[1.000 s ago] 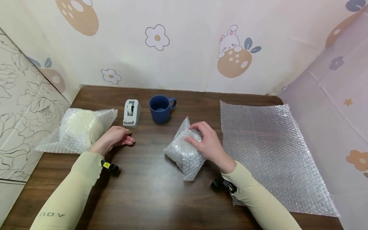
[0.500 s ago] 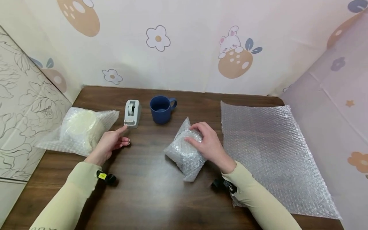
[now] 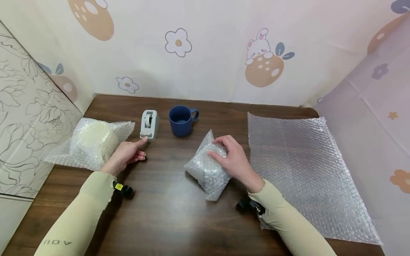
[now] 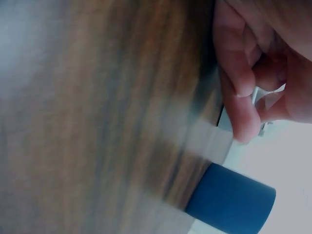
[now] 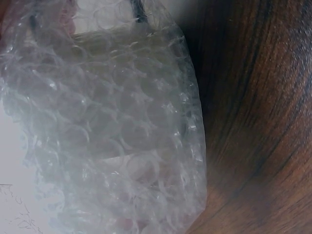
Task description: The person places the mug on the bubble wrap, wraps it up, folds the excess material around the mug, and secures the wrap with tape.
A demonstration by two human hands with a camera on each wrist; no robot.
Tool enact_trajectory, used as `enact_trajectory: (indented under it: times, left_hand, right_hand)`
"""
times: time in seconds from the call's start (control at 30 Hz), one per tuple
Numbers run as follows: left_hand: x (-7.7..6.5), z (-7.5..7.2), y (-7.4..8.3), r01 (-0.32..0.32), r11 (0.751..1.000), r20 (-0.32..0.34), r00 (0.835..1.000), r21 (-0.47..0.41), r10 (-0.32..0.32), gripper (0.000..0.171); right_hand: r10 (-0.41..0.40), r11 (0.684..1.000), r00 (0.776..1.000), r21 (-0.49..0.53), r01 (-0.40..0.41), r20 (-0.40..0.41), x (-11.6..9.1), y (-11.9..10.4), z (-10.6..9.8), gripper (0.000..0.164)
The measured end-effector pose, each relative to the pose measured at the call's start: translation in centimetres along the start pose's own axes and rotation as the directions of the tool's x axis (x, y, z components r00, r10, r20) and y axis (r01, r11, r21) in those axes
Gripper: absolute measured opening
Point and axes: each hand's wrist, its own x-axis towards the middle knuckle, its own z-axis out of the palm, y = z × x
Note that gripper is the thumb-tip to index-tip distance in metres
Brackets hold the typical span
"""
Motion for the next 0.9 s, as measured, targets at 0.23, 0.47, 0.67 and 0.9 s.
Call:
enact_trajectory:
  times: [0.23, 0.47, 0.67, 0.9]
  left_hand:
    - [0.3, 0.0, -0.2, -0.056, 0.994, 0.035, 0.998, 0.090, 0.053, 0.026]
    - [-1.2, -1.1, -0.8, -0.115, 0.989, 0.147, 0.984, 0.095, 0.101, 0.049]
    - [-4.3, 0.5, 1.0, -0.365, 0.924, 0.265, 0.908, 0.112, 0.326, 0.049]
    - [-7.3, 5.2, 4.7, -0.716, 0.698, 0.405, 0.638, -0.001, 0.655, 0.027]
  right_hand:
    - [-0.011, 1.000, 1.000, 0.001, 0.011, -0.009, 0.0, 0.2, 0.1, 0.036]
    - [-0.007, 1.000, 1.000, -0.003, 0.007, 0.016, 0.2, 0.0, 0.5, 0.036]
    - [-0.030, 0.999, 0.999, -0.045, 0.031, 0.015, 0.2, -0.3, 0.4, 0.036]
    - [-0.172, 0.973, 0.984, -0.164, 0.163, -0.045, -0.1, -0.4, -0.1, 0.027]
